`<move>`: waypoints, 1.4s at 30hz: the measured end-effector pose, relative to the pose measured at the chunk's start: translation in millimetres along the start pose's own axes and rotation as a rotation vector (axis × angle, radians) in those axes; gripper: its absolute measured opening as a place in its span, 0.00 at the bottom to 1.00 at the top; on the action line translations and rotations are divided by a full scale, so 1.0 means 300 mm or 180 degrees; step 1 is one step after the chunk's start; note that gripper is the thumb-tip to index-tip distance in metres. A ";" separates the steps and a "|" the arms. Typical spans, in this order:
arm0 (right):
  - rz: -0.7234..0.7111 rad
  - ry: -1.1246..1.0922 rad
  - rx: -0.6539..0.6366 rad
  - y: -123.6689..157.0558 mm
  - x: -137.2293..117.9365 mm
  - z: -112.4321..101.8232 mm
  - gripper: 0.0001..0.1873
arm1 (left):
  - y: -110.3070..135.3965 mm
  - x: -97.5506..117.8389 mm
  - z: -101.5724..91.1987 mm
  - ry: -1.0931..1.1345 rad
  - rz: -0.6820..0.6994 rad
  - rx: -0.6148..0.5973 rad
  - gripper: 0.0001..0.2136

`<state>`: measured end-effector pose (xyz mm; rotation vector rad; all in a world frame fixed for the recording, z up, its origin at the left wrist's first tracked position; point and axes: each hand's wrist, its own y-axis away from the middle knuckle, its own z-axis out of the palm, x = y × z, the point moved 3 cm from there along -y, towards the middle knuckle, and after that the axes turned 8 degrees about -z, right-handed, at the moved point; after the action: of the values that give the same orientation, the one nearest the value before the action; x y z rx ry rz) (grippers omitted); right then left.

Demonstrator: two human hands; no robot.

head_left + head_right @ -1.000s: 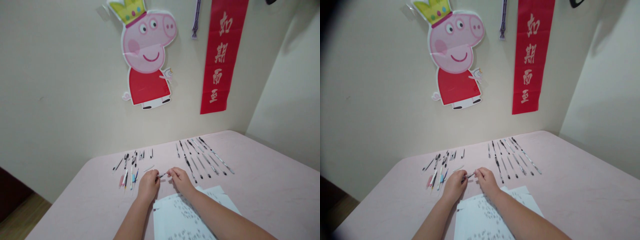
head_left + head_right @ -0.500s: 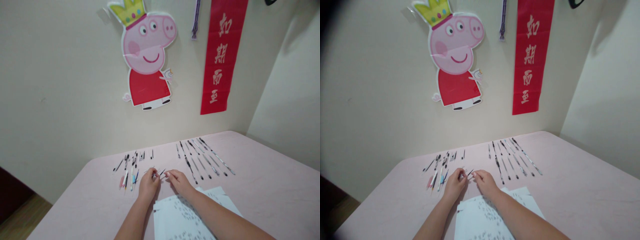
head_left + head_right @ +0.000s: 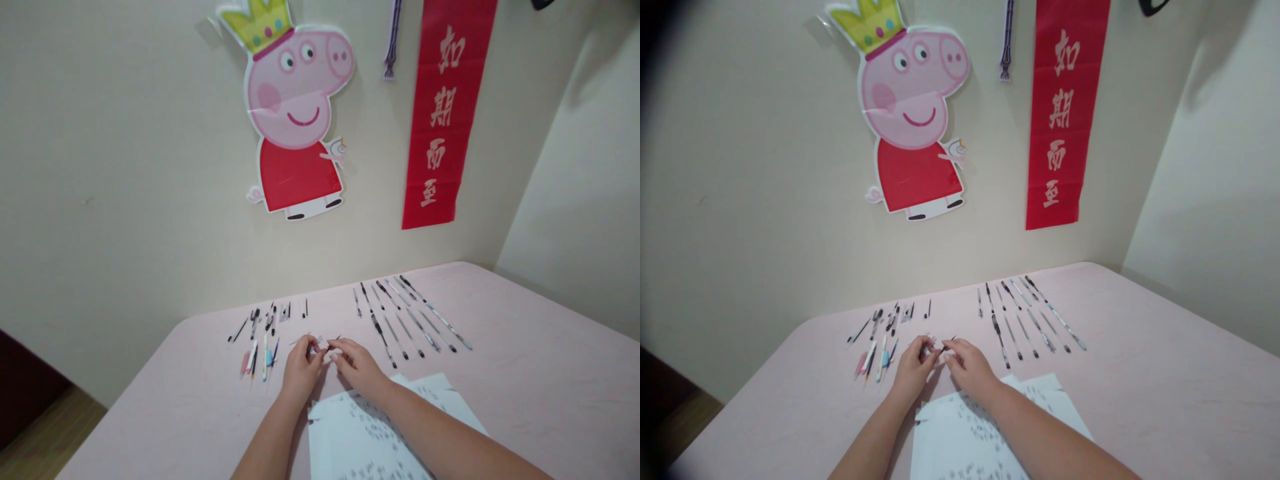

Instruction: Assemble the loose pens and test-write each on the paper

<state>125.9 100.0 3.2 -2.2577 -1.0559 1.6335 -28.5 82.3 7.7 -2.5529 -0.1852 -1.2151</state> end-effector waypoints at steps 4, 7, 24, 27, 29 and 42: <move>0.0073 0.0007 0.0380 -0.005 0.006 -0.018 0.18 | -0.006 -0.009 -0.009 -0.0139 0.0067 0.0175 0.06; 0.0116 -0.0034 0.0649 -0.003 0.004 -0.034 0.18 | -0.008 -0.011 -0.018 -0.0166 0.0176 0.0290 0.09; 0.0117 -0.0236 0.1060 0.007 -0.002 -0.048 0.24 | 0.001 0.006 -0.020 -0.0543 0.0417 0.0208 0.08; 0.0088 -0.0195 0.1014 0.007 0.000 -0.047 0.24 | 0.002 0.008 -0.020 -0.0573 0.0428 0.0162 0.08; 0.0031 -0.0147 0.0961 0.007 -0.006 -0.046 0.24 | 0.002 0.007 -0.020 -0.0597 0.0433 0.0136 0.08; -0.0487 0.0117 0.0075 0.007 -0.077 -0.017 0.31 | -0.001 -0.013 -0.007 -0.0524 0.0502 0.0046 0.07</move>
<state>127.7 85.4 21.6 -2.1261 -1.1627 1.5298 -32.7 81.9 6.1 -2.5989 -0.0276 -0.9441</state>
